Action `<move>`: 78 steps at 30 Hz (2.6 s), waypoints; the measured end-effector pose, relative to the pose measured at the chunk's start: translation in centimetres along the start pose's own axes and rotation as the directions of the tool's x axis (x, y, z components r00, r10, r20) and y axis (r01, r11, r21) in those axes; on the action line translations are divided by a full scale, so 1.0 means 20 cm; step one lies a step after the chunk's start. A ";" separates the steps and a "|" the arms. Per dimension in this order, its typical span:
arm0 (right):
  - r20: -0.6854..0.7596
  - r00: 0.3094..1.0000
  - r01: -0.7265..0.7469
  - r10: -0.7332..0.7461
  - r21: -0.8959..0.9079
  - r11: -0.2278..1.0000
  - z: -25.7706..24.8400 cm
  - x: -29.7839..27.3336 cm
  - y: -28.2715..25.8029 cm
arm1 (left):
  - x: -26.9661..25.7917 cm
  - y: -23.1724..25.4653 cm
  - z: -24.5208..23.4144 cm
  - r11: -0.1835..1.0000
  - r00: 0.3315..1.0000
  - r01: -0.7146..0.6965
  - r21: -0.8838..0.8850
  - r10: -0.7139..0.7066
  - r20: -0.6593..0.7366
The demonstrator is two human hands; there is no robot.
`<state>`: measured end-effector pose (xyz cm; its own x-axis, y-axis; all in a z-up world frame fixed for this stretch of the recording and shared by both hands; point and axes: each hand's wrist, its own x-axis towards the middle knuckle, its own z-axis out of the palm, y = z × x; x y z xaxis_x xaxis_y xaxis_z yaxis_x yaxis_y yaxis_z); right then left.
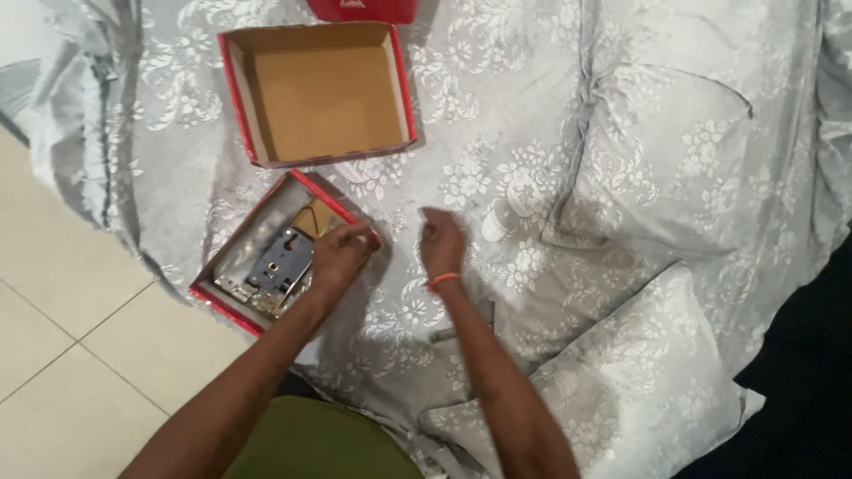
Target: The person unpacks a mortise lock set from a red box, inspects the metal components and plastic bags, and then repacks them into the box. The person closes the box and places it on a nearby surface.
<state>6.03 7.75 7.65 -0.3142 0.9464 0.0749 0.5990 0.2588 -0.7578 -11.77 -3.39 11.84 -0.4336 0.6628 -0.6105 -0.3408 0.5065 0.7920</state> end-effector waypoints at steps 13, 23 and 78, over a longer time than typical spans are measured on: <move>0.287 0.953 0.070 0.098 -0.525 0.848 -0.10 0.20 0.55 | 0.27 -0.44 0.65 0.977 0.972 0.072 0.202 -0.114 0.205; 0.366 0.716 -0.623 0.594 -0.049 0.781 -0.16 0.12 0.25 | 0.48 -0.75 0.69 0.972 0.981 0.162 -0.169 -0.141 0.132; 0.621 0.627 -0.753 0.469 0.639 0.160 -0.03 -0.72 -0.14 | -0.26 -0.40 -0.09 0.998 0.957 0.029 -0.048 -0.014 0.291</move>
<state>9.35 -6.54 9.16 -0.3736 0.5951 -0.7115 -0.1378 -0.7941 -0.5919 -8.32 -11.96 8.62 -0.1675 0.7873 -0.5933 -0.3931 0.4986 0.7726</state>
